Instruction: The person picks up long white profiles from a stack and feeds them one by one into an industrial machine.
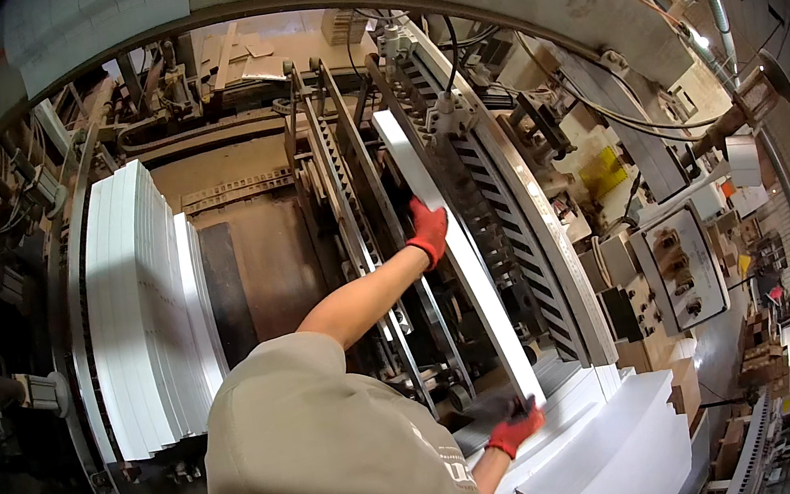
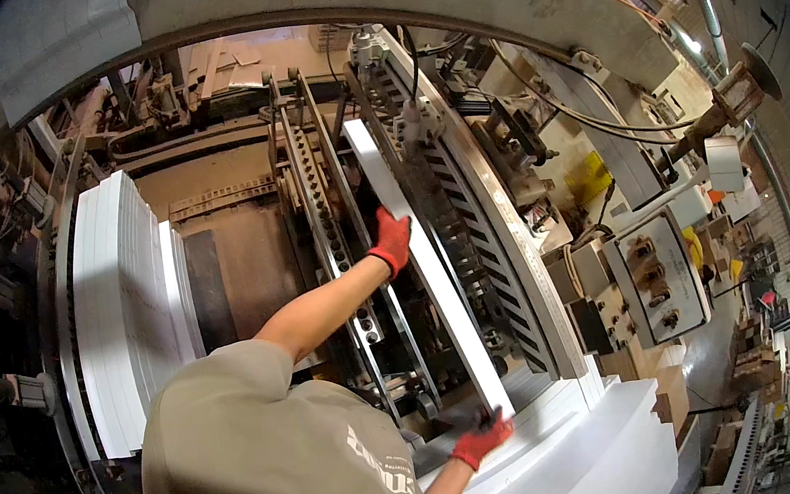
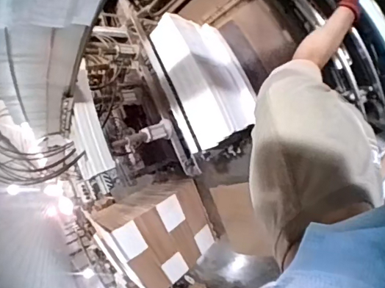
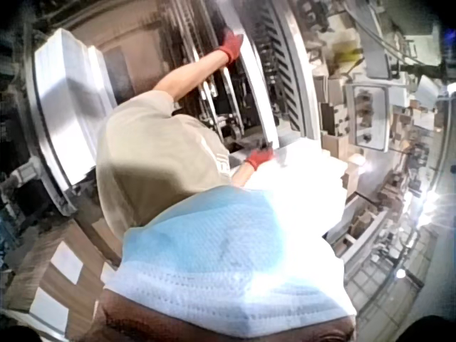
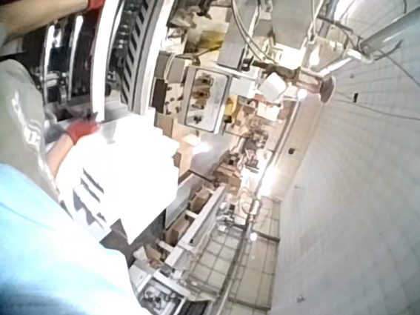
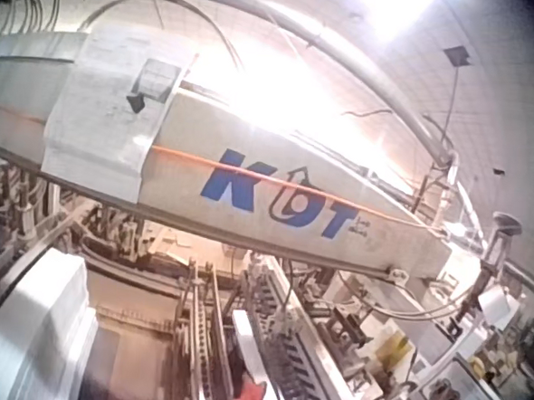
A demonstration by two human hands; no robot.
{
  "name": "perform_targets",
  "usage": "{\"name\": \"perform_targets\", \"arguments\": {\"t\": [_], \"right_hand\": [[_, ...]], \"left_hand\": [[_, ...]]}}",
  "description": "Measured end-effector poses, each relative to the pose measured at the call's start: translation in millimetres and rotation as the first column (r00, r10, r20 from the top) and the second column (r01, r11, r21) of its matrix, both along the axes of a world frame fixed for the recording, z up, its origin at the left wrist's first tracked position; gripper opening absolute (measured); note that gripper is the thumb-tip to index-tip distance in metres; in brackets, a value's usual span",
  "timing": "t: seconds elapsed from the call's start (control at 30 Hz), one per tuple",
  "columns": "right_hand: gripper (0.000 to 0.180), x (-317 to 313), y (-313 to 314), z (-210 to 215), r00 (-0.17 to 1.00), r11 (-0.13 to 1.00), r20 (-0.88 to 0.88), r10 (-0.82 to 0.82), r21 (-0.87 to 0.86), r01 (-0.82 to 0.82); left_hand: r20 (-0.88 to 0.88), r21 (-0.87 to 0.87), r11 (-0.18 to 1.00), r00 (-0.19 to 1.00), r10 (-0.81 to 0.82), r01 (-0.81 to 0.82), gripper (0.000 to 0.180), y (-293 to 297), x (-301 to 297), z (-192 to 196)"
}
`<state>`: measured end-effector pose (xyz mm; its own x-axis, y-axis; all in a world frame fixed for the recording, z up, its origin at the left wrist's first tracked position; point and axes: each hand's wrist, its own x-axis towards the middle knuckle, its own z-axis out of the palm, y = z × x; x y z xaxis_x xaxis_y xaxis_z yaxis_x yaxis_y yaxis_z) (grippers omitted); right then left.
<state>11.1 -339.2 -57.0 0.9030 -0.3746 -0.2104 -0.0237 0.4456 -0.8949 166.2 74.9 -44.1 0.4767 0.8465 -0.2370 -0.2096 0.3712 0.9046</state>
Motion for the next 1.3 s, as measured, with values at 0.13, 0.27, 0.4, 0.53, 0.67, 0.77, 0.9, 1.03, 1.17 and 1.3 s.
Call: {"name": "perform_targets", "arguments": {"t": [0.13, 0.27, 0.4, 0.53, 0.67, 0.77, 0.9, 1.03, 1.17, 1.3], "right_hand": [[0.017, 26.4, 81.6, -4.4, 0.996, 0.997, 0.036, 0.078, 0.008, -0.079], [0.008, 56.0, 123.0, -1.4, 0.989, 0.989, -0.146, -0.032, 0.138, 0.052], [0.013, 74.5, 139.5, -2.7, 0.995, 0.999, -0.101, -0.021, -0.033, 0.018], [0.038, 72.8, 151.6, -1.0, 1.0, 0.987, 0.021, -0.015, -0.159, 0.018], [0.042, 73.7, 152.4, 14.6, 0.987, 0.986, -0.044, 0.154, -0.063, -0.157], [0.038, 79.4, 153.2, 24.9, 0.961, 0.949, -0.105, 0.255, -0.165, -0.27], [0.036, 80.0, 155.7, 27.0, 0.942, 0.935, -0.093, 0.323, -0.125, -0.333], [0.038, 77.6, 152.9, 24.8, 0.945, 0.94, -0.089, 0.315, -0.109, -0.324], [0.04, 81.6, 139.2, 22.5, 0.928, 0.921, -0.117, 0.354, -0.129, -0.368], [0.064, 76.5, 124.9, 18.7, 0.869, 0.854, -0.075, 0.49, -0.161, -0.495]], "left_hand": [[-0.182, 0.08, 0.991, 0.979, -0.092, 0.108, 0.072, -38.2, 8.4, 1.0], [-0.283, 0.255, 0.963, 0.959, -0.009, 0.084, 0.071, -34.4, 19.3, 5.7], [-0.269, 0.235, 0.944, 0.949, -0.166, 0.232, 0.077, -15.4, 21.4, 5.6], [-0.45, 0.32, 0.877, 0.873, -0.191, 0.357, 0.076, -11.0, 28.2, 6.0], [-0.538, 0.372, 0.869, 0.839, -0.083, 0.325, 0.072, -11.1, 44.7, 7.9], [-0.471, 0.345, 0.894, 0.876, -0.1, 0.287, 0.069, -4.1, 57.3, 9.0], [-0.524, 0.367, 0.891, 0.851, -0.04, 0.268, 0.068, 1.7, 68.5, 6.0], [-0.518, 0.362, 0.903, 0.855, -0.01, 0.23, 0.063, -1.1, 78.5, -14.5], [-0.334, 0.273, 0.939, 0.936, -0.109, 0.207, 0.059, -31.6, 74.5, -65.8], [0.045, 0.019, 0.931, 0.93, -0.365, 0.364, 0.059, -85.4, 57.0, -105.4]]}}
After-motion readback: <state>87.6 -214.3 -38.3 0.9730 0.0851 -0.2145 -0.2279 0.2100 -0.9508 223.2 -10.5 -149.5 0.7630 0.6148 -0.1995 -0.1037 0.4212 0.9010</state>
